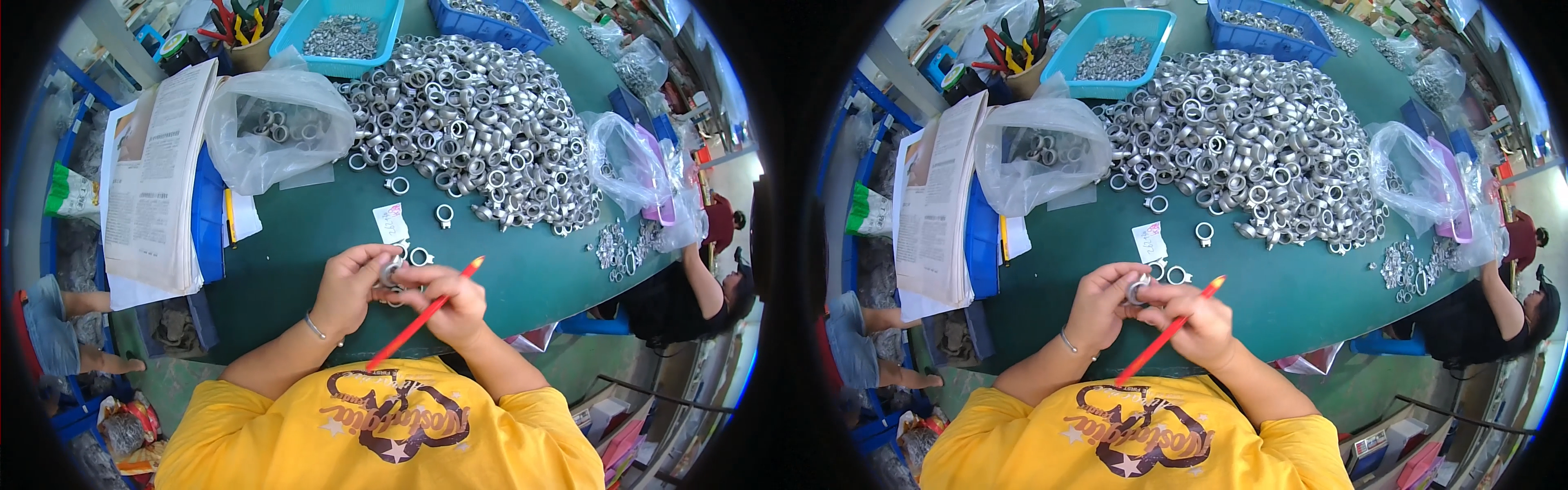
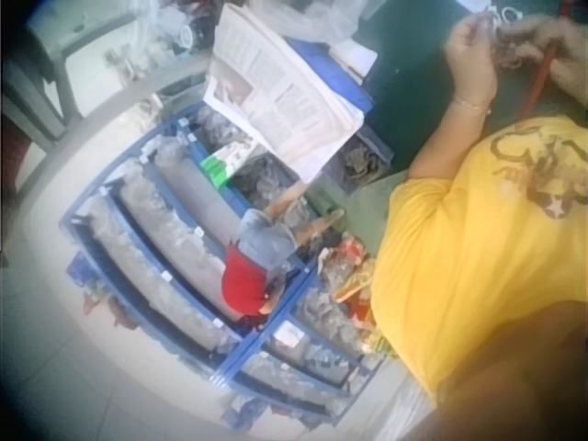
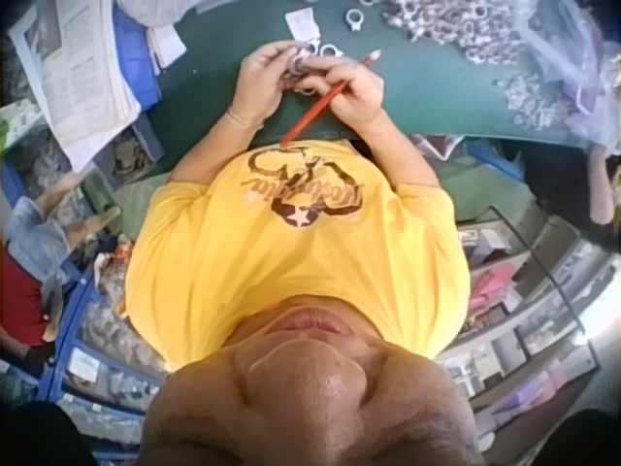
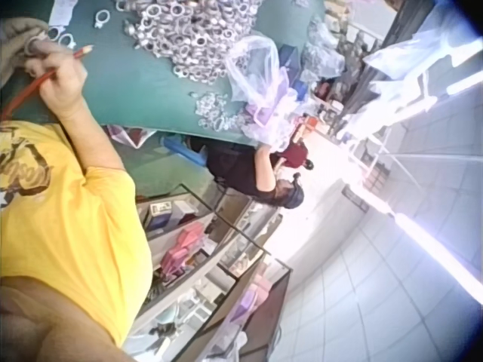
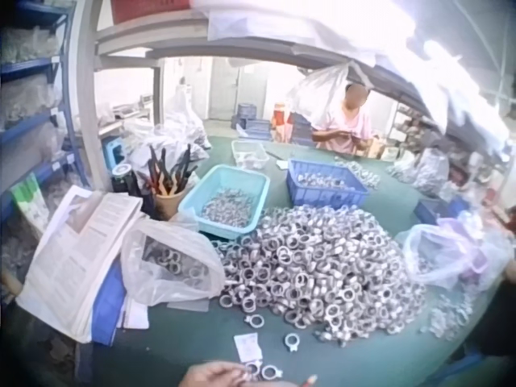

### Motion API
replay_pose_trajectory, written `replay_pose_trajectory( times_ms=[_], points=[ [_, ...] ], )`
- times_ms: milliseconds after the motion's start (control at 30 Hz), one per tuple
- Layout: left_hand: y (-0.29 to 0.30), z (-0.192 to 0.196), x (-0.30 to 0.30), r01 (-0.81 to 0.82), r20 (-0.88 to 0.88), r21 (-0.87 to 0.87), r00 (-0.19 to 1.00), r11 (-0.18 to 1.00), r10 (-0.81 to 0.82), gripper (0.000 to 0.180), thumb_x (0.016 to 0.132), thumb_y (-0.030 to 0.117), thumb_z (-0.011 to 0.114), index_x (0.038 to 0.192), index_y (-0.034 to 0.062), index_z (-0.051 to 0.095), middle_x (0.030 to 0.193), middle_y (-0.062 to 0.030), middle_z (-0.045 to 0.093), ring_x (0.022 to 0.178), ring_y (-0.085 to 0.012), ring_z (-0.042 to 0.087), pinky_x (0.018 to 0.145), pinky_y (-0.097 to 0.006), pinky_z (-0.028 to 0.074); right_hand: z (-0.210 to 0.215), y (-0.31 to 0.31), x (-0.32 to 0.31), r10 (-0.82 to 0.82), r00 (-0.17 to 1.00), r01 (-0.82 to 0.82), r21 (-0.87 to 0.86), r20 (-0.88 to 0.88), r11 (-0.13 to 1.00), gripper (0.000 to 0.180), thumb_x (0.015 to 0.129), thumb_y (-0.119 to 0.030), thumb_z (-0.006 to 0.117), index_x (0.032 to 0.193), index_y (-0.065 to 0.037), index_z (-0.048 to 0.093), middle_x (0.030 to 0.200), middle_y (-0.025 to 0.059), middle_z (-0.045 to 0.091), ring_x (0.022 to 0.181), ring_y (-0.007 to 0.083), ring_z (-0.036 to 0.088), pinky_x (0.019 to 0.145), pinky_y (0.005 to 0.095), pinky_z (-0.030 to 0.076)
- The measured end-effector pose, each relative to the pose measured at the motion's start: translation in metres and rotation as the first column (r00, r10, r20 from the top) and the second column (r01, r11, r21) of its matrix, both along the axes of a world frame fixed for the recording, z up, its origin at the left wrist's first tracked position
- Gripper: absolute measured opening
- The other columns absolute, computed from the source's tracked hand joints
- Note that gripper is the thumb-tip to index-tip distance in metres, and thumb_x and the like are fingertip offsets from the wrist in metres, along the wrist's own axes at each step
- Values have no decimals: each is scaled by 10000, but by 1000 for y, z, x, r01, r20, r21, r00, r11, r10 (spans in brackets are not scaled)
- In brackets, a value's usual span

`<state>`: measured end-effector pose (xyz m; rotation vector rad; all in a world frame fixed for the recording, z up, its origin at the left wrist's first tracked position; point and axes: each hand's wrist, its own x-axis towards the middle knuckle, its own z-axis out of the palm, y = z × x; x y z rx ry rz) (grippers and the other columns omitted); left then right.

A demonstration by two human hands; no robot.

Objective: The person picks up small metal rings from a large pile on a work table, handles them, and places several into a small plastic bag while holding a pencil.

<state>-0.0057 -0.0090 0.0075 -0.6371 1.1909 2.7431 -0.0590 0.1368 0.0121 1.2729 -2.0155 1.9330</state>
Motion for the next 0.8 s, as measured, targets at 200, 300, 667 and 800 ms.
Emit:
replay_pose_trajectory(
  times_ms=[200,300,667,800],
  points=[
    [-9,-13,0,105,-2,266,994,958,-108,141,904,157,480,923,24,522,826,-87,585,685,-149,608,423,-182,428,-6,0,-49,-455,888,406,360,61,840,246,731,4,681,726,-18,436,785,152,640,719,216,647,610,292,509],
    [-10,-9,-2,72,-19,188,997,979,-69,65,850,81,552,888,40,521,807,-80,585,663,-136,597,405,-176,416,-24,8,-68,-458,887,380,466,62,799,261,711,4,690,724,-20,430,762,133,627,680,246,625,601,308,498],
    [-7,-5,0,73,-12,35,997,997,-73,203,834,74,596,1007,-26,562,837,-86,608,658,-125,595,428,-177,432,7,3,-36,127,987,-114,133,-98,985,276,671,87,675,675,-63,443,779,97,635,699,194,581,624,283,466],
    [-6,-4,1,60,-39,14,997,998,-60,189,834,65,590,992,-39,586,859,-98,626,646,-121,600,423,-176,429,2,-1,-24,-5,997,10,68,-80,998,294,641,88,699,695,-58,450,831,110,624,702,221,575,625,291,460]
  ],
)
